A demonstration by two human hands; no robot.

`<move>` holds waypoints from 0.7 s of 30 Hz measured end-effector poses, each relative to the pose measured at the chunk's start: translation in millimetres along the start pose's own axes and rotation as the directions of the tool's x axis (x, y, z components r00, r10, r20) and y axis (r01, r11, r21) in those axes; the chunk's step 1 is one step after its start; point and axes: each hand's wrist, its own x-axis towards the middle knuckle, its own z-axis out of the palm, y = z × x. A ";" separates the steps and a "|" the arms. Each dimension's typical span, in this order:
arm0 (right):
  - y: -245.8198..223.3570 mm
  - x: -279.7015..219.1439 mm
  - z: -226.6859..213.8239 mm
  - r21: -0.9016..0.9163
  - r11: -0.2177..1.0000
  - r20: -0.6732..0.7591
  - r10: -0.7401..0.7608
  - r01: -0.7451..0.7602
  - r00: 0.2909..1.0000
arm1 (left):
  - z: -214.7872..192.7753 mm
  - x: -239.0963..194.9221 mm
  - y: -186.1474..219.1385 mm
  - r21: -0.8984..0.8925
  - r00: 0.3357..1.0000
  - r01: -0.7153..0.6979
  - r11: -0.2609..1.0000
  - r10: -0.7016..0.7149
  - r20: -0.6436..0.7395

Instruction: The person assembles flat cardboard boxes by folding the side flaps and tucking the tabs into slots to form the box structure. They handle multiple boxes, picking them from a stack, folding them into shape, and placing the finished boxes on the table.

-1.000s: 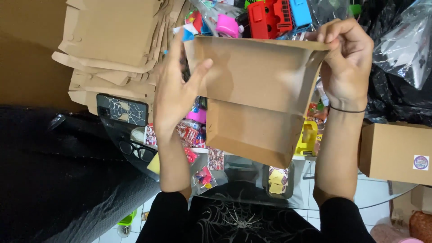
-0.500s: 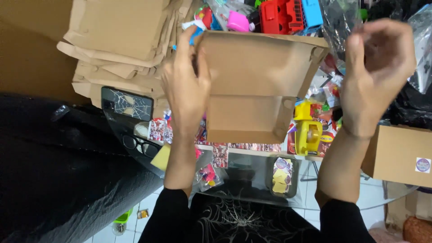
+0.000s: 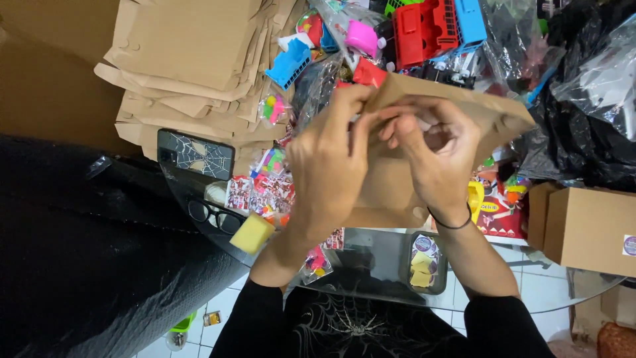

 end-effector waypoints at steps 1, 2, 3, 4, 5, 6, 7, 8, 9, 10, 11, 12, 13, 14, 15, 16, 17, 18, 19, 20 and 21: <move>2.5 -0.2 -0.8 0.000 1.000 -0.001 0.002 -0.002 1.000 | 0.8 -0.9 1.1 0.000 1.000 0.001 1.000 -0.001 0.002; 4.8 -0.3 -2.0 -0.020 0.998 -0.064 0.056 -0.057 0.996 | 1.8 -1.6 2.5 0.012 1.000 -0.008 1.000 0.008 -0.012; 6.8 -0.5 -3.6 -0.035 0.993 -0.127 0.108 -0.113 0.986 | 2.9 -2.4 4.3 0.024 0.999 -0.016 1.000 0.017 -0.027; 6.7 0.4 -4.7 -0.036 0.993 -0.130 0.107 -0.113 0.986 | 4.1 -1.5 2.5 0.023 0.999 -0.018 1.000 0.019 -0.026; 6.5 1.2 -6.2 -0.041 0.994 -0.144 0.098 -0.104 0.985 | 5.5 -0.5 1.2 -0.022 1.000 -0.021 1.000 0.021 -0.007; 6.4 1.2 -8.0 -0.045 0.994 -0.159 0.090 -0.098 0.983 | 7.0 -0.1 0.0 -0.067 1.000 -0.022 0.997 0.023 0.014; 7.1 1.2 -10.1 -0.045 0.994 -0.163 0.091 -0.100 0.982 | 5.6 3.1 -2.1 -0.068 1.000 -0.023 0.997 0.024 0.018; 7.5 1.3 -12.3 -0.060 0.993 -0.170 0.091 -0.102 0.981 | 4.4 6.3 -4.1 -0.185 0.998 -0.025 0.982 0.037 0.060; 7.9 1.3 -14.4 -0.075 0.992 -0.177 0.090 -0.105 0.980 | 3.1 9.6 -6.1 -0.300 0.993 -0.021 0.954 0.053 0.101; 5.9 1.4 -14.6 -0.075 0.991 -0.179 0.093 -0.108 0.979 | 1.4 12.1 -6.9 -0.301 0.993 -0.019 0.954 0.053 0.105; 3.5 1.4 -14.7 -0.097 0.987 -0.183 0.105 -0.125 0.977 | -0.6 14.8 -7.5 -0.379 0.988 0.025 0.925 0.036 0.152; 1.2 3.8 -15.0 -0.118 0.984 -0.187 0.111 -0.134 0.976 | -2.3 19.6 -8.2 -0.453 0.980 0.065 0.889 0.028 0.196; 0.6 4.3 -15.3 -0.119 0.984 -0.190 0.106 -0.130 0.976 | -1.8 21.8 -6.8 -0.454 0.980 0.060 0.889 0.034 0.195; 0.2 4.4 -15.1 -0.132 0.983 -0.192 0.101 -0.128 0.976 | -1.6 23.5 -5.8 -0.471 0.985 0.075 0.879 0.009 0.174; 0.0 4.4 -14.7 -0.145 0.981 -0.195 0.097 -0.126 0.976 | -1.5 25.1 -5.0 -0.488 0.988 0.091 0.868 -0.017 0.154; 4.7 4.2 -15.4 -0.143 0.981 -0.195 0.100 -0.130 0.976 | 2.5 24.4 -5.6 -0.486 0.988 0.094 0.869 -0.019 0.156; 9.2 3.9 -16.0 -0.102 0.987 -0.202 0.105 -0.127 0.974 | 6.4 23.7 -6.2 -0.522 0.980 0.166 0.836 -0.081 0.182; 13.8 4.9 -15.9 -0.060 0.991 -0.212 0.103 -0.118 0.972 | 9.9 24.7 -7.3 -0.555 0.969 0.231 0.799 -0.134 0.209; 17.6 4.6 -12.0 -0.056 0.992 -0.217 0.100 -0.115 0.971 | 14.3 21.3 -12.4 -0.553 0.969 0.226 0.802 -0.129 0.210; 20.7 6.0 -10.0 -0.026 0.995 -0.244 0.082 -0.092 0.966 | 20.2 19.6 -16.6 -0.587 0.976 0.204 0.783 -0.121 0.179; 24.1 7.4 -7.8 0.003 0.998 -0.272 0.065 -0.067 0.960 | 26.2 17.9 -21.2 -0.620 0.982 0.182 0.763 -0.114 0.147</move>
